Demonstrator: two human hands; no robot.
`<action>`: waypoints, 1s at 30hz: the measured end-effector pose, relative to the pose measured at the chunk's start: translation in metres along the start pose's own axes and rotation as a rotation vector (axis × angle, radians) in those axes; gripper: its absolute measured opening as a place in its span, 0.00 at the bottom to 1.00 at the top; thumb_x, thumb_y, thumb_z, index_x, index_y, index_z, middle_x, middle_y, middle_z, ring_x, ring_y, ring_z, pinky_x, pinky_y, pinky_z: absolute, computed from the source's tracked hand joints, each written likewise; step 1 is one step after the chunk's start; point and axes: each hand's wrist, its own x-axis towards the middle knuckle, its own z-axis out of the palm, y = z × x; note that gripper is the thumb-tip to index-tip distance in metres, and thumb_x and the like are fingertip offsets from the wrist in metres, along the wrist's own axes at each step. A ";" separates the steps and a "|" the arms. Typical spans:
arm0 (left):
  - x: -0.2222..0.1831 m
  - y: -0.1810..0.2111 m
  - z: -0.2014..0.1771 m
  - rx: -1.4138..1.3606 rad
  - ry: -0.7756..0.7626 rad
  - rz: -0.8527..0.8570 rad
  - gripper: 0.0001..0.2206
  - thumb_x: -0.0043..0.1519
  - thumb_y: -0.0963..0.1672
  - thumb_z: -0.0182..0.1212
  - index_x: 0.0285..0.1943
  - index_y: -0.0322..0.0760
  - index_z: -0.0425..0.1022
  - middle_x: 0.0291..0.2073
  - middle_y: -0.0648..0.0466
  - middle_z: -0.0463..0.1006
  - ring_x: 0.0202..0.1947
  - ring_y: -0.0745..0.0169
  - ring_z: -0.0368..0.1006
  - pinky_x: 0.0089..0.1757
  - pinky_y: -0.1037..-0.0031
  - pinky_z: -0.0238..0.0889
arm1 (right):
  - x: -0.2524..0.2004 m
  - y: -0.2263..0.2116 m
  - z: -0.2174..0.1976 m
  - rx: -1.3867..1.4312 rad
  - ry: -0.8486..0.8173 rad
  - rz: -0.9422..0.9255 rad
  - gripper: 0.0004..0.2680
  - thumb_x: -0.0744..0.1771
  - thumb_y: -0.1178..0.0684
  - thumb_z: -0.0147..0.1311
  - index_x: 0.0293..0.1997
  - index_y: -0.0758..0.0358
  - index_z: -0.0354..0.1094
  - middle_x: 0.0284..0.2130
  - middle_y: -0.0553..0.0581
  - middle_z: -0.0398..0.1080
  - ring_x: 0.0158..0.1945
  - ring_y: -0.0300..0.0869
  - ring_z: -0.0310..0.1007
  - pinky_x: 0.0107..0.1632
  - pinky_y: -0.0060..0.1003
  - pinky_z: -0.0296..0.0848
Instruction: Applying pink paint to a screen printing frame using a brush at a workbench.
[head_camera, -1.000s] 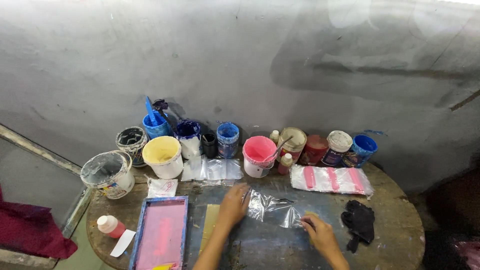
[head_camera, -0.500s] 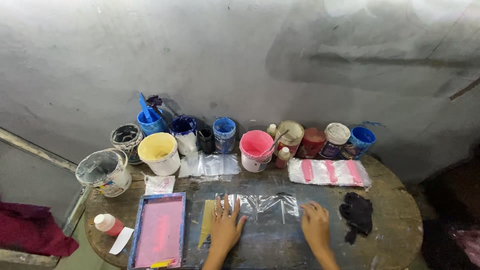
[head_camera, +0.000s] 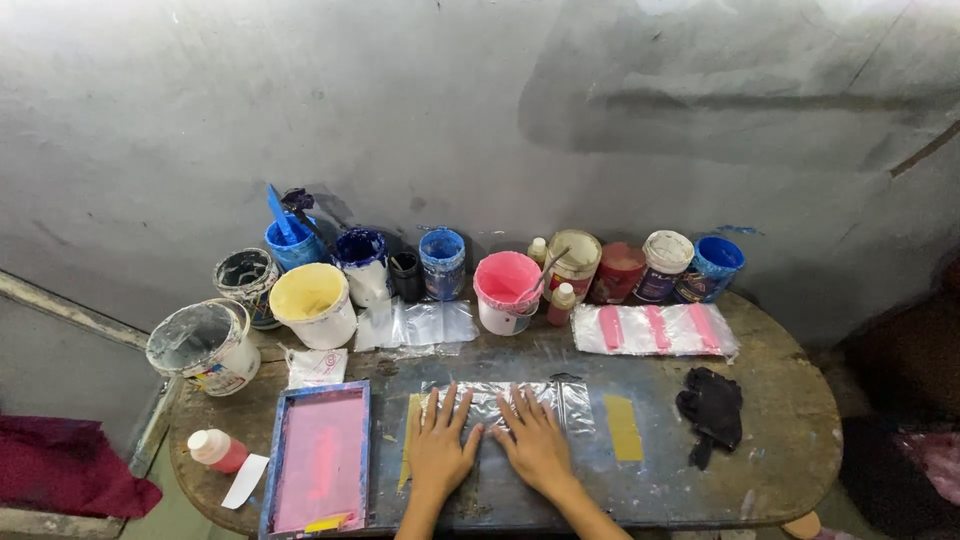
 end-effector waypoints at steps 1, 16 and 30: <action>-0.002 -0.001 0.001 -0.001 -0.001 0.000 0.30 0.67 0.61 0.40 0.81 0.67 0.47 0.80 0.66 0.45 0.79 0.54 0.36 0.68 0.51 0.35 | -0.004 -0.003 -0.014 -0.001 -0.001 0.001 0.25 0.71 0.32 0.29 0.78 0.45 0.39 0.77 0.50 0.35 0.79 0.45 0.26 0.75 0.49 0.32; -0.021 -0.012 0.010 0.038 0.115 -0.039 0.32 0.67 0.62 0.38 0.81 0.62 0.46 0.79 0.65 0.47 0.79 0.52 0.36 0.68 0.55 0.33 | -0.033 0.055 -0.033 -0.056 -0.024 0.305 0.29 0.69 0.26 0.26 0.79 0.44 0.33 0.78 0.44 0.31 0.81 0.43 0.23 0.76 0.54 0.26; 0.004 0.040 -0.001 -0.140 0.010 0.080 0.30 0.72 0.56 0.34 0.82 0.47 0.45 0.80 0.53 0.43 0.79 0.49 0.31 0.69 0.49 0.30 | -0.032 0.049 -0.028 -0.078 -0.051 0.327 0.29 0.69 0.26 0.26 0.79 0.41 0.30 0.78 0.43 0.30 0.81 0.50 0.20 0.76 0.59 0.26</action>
